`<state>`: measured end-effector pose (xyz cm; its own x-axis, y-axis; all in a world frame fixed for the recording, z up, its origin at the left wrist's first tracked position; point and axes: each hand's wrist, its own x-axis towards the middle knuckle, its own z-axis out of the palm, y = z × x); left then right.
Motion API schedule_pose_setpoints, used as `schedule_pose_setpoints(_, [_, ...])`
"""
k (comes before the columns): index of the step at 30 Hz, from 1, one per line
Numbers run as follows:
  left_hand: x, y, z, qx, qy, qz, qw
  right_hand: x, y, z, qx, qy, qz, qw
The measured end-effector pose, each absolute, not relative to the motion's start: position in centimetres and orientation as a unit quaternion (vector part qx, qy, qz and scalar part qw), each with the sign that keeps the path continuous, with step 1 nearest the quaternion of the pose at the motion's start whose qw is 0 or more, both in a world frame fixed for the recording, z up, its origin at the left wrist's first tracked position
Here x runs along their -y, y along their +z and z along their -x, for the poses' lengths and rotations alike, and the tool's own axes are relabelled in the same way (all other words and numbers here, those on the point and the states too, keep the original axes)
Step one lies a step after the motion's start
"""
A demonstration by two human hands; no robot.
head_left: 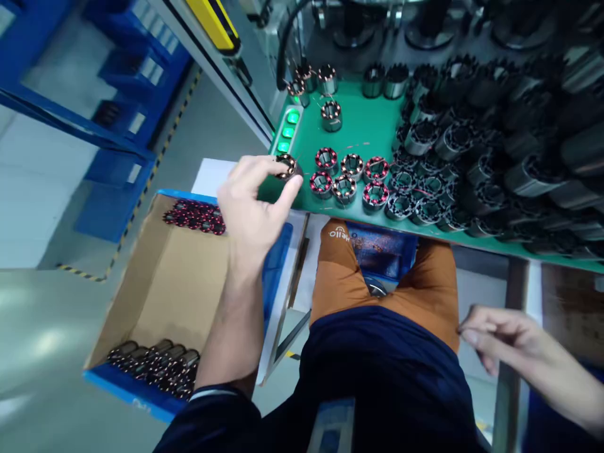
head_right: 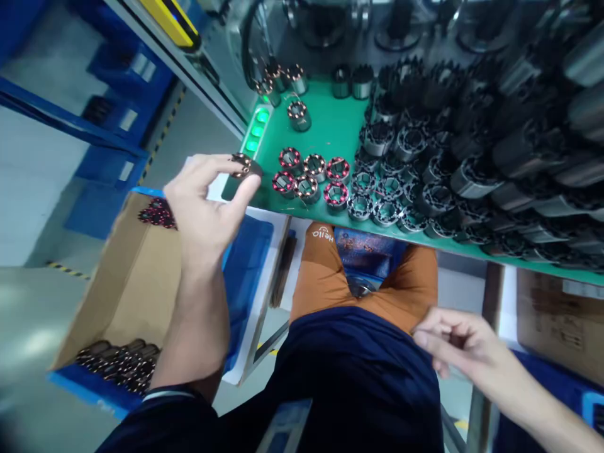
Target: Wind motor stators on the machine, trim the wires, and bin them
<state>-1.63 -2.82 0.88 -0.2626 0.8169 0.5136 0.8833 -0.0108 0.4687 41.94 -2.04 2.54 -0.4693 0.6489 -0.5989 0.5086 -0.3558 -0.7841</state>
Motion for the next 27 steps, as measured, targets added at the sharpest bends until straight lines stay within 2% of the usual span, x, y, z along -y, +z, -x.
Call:
schedule_pose_setpoints(4, [0.0, -1.0, 4.1, 0.716, -0.315, 0.622, 0.015, 4.2, 0.2, -41.9, 0.525, 0.678, 0.514, 0.011])
schedule_pose_setpoints(7, [-0.9, -0.3, 4.0, 0.720, -0.323, 0.614, 0.005, 4.9, -2.0, -44.6, 0.487, 0.711, 0.506, -0.020])
schedule_pose_setpoints(11, [-4.0, 2.1, 3.8, 0.703, -0.342, 0.623, -0.019, 5.6, -3.0, -46.1, 0.453, 0.723, 0.522, 0.021])
schedule_pose_setpoints(15, [-10.3, 2.9, 3.7, 0.733, -0.236, 0.634, -0.076, 6.3, -2.1, -44.1, 0.450, 0.735, 0.504, 0.059])
schedule_pose_setpoints(19, [-13.9, 3.4, 3.4, 0.756, -0.177, 0.626, -0.075, 6.7, -1.4, -43.1, 0.443, 0.747, 0.490, 0.073])
schedule_pose_setpoints(23, [-10.0, 5.3, 0.6, 0.701, -0.303, 0.642, -0.073, 6.2, -0.6, -43.9, 0.461, 0.732, 0.492, 0.103])
schedule_pose_setpoints(25, [-5.9, 6.5, -2.5, 0.611, -0.403, 0.676, -0.088, 5.7, 0.3, -43.7, 0.470, 0.718, 0.488, 0.158])
schedule_pose_setpoints(27, [-1.6, 7.5, -6.2, 0.527, -0.435, 0.714, -0.152, 4.9, 1.5, -42.6, 0.462, 0.709, 0.473, 0.245])
